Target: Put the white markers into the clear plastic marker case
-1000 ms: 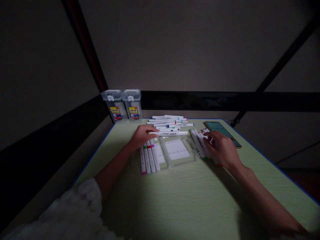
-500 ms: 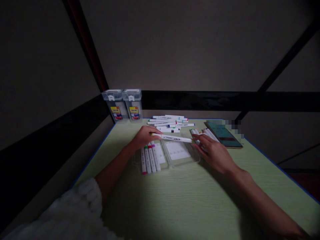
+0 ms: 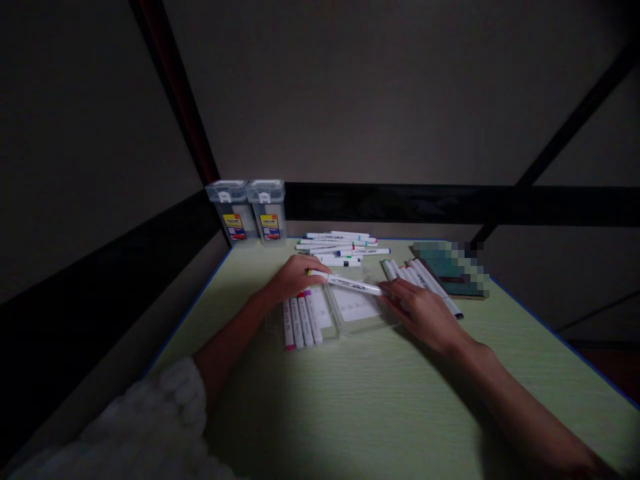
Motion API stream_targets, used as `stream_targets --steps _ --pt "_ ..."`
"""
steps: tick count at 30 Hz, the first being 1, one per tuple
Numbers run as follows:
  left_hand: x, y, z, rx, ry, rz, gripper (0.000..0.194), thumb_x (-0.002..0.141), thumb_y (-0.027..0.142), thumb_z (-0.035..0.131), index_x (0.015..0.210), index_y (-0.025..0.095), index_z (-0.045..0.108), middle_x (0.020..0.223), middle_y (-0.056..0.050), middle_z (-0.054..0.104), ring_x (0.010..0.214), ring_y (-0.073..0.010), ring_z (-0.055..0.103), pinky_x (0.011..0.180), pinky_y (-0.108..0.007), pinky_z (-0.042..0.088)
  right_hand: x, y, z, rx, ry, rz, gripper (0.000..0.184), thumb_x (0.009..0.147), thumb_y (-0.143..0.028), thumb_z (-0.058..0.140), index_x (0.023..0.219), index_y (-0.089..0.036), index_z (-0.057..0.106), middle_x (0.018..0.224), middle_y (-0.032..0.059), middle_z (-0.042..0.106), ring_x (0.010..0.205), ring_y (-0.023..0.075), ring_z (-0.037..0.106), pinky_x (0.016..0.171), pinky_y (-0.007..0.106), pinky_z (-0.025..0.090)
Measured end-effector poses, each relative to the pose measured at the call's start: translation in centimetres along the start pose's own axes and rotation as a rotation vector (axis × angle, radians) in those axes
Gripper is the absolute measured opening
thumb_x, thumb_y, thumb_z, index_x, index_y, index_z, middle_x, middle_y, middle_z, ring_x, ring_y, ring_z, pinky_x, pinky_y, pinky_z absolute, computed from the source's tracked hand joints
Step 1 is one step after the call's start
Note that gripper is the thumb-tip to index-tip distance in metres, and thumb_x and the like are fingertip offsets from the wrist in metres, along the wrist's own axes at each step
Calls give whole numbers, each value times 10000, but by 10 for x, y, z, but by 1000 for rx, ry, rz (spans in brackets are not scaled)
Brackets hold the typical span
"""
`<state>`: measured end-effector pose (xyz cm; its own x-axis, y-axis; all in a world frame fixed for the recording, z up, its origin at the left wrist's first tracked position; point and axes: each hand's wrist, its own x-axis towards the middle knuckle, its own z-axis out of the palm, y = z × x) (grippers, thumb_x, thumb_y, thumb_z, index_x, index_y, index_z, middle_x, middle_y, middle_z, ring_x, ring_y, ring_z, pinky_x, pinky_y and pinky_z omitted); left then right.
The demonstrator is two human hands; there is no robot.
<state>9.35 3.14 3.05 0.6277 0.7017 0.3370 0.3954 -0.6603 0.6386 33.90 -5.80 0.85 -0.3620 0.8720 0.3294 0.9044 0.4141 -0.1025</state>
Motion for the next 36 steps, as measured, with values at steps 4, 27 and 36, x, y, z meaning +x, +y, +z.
stream_targets --steps 4,27,36 --pt "1 0 1 -17 17 -1 173 687 205 571 805 128 672 821 -62 669 780 -146 593 769 -299 439 0 1 0 18 8 3 280 886 -272 313 1043 -169 521 938 85 594 781 194 584 634 294 438" --pt "2 -15 10 -323 104 -310 237 638 197 590 850 93 605 633 -14 608 522 -94 527 501 -211 389 0 -5 1 20 17 -22 264 888 -256 308 1014 -159 520 907 84 596 747 197 589 617 299 437" --pt "3 -13 8 -364 284 -340 200 602 181 613 779 120 543 526 53 506 461 -61 462 450 -174 309 -1 -15 4 62 -1 -64 284 887 -293 326 1076 -155 488 920 90 598 773 198 587 656 315 458"
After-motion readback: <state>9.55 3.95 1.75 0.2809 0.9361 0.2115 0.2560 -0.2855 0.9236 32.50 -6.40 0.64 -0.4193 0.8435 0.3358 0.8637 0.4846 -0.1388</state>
